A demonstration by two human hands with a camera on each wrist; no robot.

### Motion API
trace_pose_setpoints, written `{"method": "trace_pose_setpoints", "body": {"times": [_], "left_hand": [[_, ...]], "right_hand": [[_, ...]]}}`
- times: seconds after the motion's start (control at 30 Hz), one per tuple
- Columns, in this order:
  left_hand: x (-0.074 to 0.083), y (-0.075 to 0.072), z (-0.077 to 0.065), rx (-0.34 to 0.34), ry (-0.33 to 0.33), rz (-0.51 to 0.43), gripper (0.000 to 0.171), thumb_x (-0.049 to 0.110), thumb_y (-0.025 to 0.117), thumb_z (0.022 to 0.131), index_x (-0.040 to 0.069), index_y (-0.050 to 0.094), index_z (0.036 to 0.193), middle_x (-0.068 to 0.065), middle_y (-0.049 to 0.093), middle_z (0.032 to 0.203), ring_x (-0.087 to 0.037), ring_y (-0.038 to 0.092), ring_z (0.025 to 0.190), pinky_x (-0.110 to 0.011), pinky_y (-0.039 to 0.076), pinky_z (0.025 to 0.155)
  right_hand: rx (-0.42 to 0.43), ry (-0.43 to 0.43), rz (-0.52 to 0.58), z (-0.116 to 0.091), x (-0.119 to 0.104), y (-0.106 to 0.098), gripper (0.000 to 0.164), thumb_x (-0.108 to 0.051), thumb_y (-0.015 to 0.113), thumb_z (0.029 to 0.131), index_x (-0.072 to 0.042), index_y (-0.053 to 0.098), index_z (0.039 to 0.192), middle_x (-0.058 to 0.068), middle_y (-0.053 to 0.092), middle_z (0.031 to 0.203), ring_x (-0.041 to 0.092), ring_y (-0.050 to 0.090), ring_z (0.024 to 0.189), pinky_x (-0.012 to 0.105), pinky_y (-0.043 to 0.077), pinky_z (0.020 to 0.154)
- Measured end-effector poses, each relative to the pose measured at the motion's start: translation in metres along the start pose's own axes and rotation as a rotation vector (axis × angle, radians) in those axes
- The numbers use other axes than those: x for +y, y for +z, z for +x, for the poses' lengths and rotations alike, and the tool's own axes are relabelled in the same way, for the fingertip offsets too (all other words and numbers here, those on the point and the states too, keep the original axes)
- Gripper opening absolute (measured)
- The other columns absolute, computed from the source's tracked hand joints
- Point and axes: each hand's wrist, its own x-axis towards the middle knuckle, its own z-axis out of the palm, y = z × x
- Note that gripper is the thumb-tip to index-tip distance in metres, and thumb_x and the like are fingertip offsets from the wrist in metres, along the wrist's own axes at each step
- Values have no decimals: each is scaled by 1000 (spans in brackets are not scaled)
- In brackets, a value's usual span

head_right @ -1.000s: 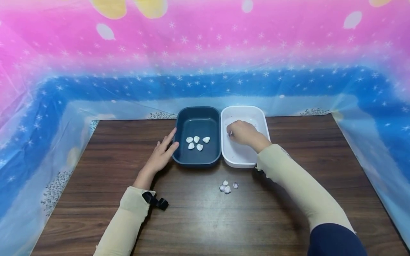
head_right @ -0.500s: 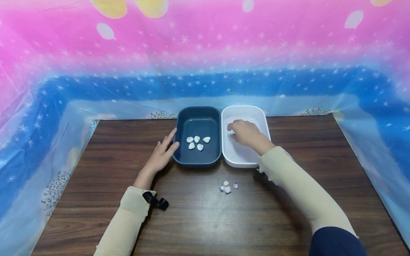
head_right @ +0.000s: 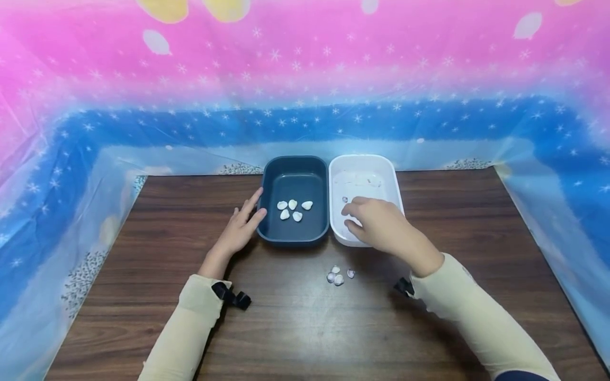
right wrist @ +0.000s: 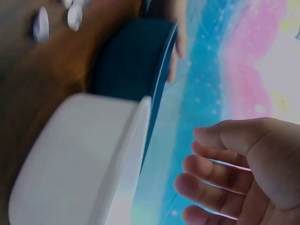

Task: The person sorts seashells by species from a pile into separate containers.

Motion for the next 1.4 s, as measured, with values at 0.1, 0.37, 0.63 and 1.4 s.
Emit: {"method": "trace_pose_setpoints", "body": {"times": [0.1, 0.37, 0.63, 1.4], "left_hand": [[0, 0, 0, 1, 8, -4, 69, 59, 42, 110, 36, 18, 171, -4, 24, 174, -44, 6, 161, -61, -8, 126], [-2, 1, 1, -8, 22, -8, 68, 56, 42, 111, 34, 18, 171, -4, 23, 175, -45, 6, 161, -63, -8, 126], [-1, -1, -1, 6, 19, -3, 67, 57, 42, 111, 36, 18, 171, -4, 23, 174, -44, 7, 161, -61, -8, 127], [-1, 1, 0, -4, 5, 0, 70, 62, 40, 109, 37, 18, 170, -4, 23, 174, -43, 6, 161, -60, -8, 127]], "right_hand": [[9, -40, 5, -14, -10, 4, 14, -11, 80, 93, -8, 79, 107, 4, 76, 98, 16, 70, 79, 38, 58, 70], [-86, -94, 34, -43, -22, 29, 9, -11, 83, 89, -13, 75, 94, -8, 66, 84, 6, 61, 72, 33, 54, 63], [-192, -86, -16, -45, -17, 59, 13, -11, 83, 87, -15, 71, 84, -8, 55, 73, 8, 50, 62, 32, 47, 54], [-314, -142, 113, -37, -10, 43, 9, -3, 77, 89, -11, 79, 94, -5, 73, 84, 6, 64, 75, 32, 57, 68]]}}
